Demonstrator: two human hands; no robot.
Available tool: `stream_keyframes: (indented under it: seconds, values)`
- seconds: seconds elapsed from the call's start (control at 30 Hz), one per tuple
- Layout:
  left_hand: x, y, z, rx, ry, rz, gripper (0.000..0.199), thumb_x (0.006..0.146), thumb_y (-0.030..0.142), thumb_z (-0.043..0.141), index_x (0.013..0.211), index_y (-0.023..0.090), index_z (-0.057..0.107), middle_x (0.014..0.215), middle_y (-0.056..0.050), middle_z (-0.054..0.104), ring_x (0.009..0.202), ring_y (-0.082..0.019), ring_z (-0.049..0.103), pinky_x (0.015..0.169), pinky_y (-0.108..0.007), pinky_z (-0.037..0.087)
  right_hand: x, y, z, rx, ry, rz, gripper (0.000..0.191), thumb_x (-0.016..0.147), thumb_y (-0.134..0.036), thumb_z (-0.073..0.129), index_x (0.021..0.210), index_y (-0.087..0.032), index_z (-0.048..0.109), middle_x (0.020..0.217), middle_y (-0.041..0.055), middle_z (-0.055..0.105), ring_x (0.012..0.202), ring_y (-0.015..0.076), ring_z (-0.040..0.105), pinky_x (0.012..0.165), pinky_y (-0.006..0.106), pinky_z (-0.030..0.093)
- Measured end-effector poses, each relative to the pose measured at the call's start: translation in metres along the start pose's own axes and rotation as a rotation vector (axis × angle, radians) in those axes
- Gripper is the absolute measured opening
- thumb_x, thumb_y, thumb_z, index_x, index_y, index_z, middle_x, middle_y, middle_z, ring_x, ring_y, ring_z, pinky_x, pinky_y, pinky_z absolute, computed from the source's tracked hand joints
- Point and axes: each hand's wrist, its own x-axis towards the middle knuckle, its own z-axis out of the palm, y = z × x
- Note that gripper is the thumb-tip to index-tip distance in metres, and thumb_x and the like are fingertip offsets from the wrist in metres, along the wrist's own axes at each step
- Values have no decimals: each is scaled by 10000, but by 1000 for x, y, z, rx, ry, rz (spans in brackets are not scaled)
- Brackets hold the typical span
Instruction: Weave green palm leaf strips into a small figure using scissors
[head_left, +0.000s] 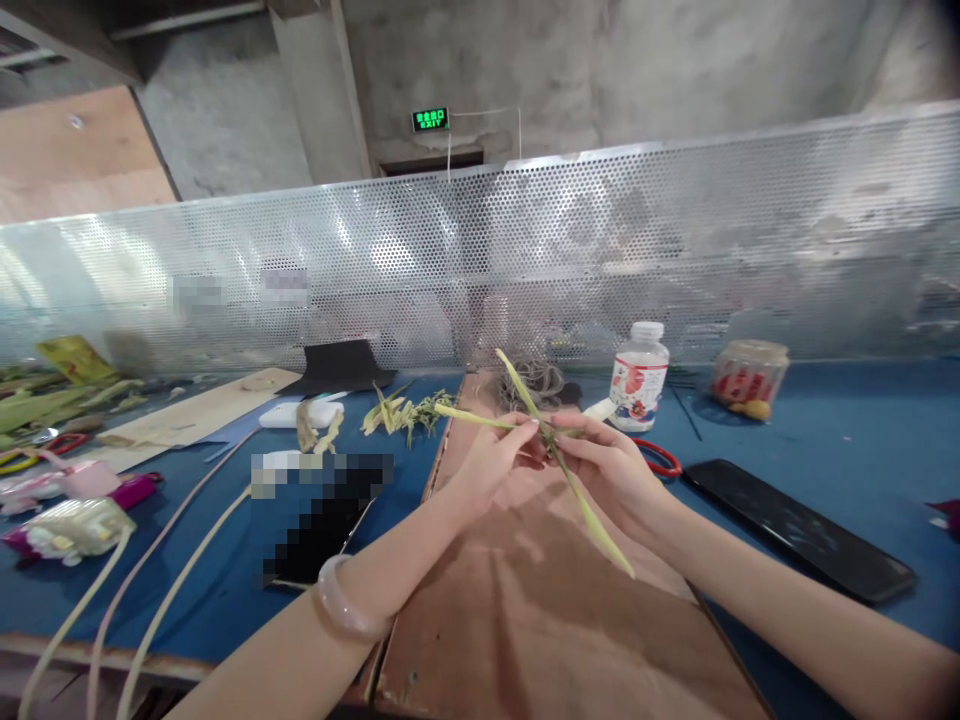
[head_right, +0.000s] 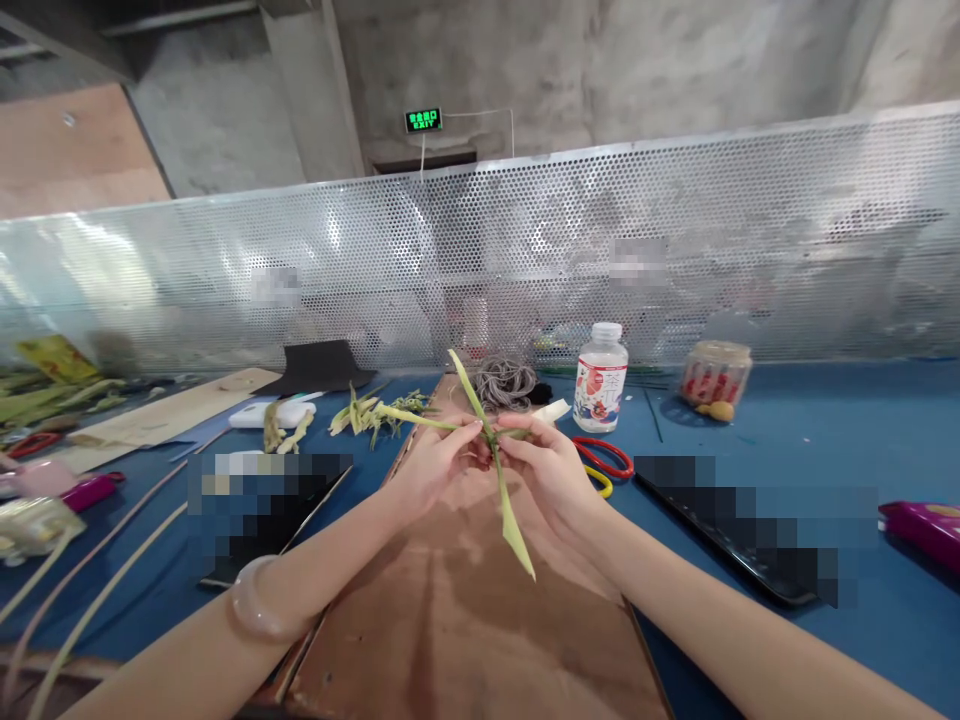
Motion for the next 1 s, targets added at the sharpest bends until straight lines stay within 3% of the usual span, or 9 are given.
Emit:
stream_keyframes:
  seconds: [0.17, 0.37, 0.57, 0.73, 1.0]
  values:
    - [0, -2, -1, -101, -30, -32, 180, 781, 324, 568, 792, 147, 595, 675, -16, 601, 626, -112, 572, 635, -258, 464, 0, 2, -1, -47, -36, -24, 203, 709, -228, 666, 912, -212, 656, 942, 42, 679, 871, 189, 626, 817, 359, 483]
    - [-2, 3, 0, -57, -15, -72, 193, 728, 307, 655, 763, 128, 590, 650, -15, 598, 603, -99, 572, 626, -245, 466, -1, 3, -2, -304, -71, -150, 203, 764, -265, 608, 951, -215, 669, 964, 35, 687, 869, 178, 621, 820, 345, 485]
    - [-3, 3, -2, 6, -74, -78, 256, 682, 260, 717, 868, 132, 596, 855, -49, 629, 754, -125, 609, 730, -285, 483, -5, -3, 0, -507, -55, -311, 175, 795, -279, 571, 925, -236, 680, 1024, 39, 673, 948, 198, 613, 854, 368, 493]
    - [-3, 0, -5, 45, -120, -6, 208, 686, 184, 700, 867, 153, 602, 921, -41, 630, 815, -122, 609, 817, -304, 462, -4, -3, 0, -465, -35, -239, 202, 800, -296, 566, 957, -223, 672, 1034, 46, 671, 934, 190, 613, 855, 367, 491]
    - [-4, 2, -6, 18, -148, -63, 267, 685, 188, 705, 923, 158, 588, 843, -29, 616, 787, -125, 608, 815, -322, 468, 1, -2, -5, -164, -9, -21, 268, 713, -269, 650, 961, -173, 682, 997, 80, 694, 839, 191, 630, 778, 362, 501]
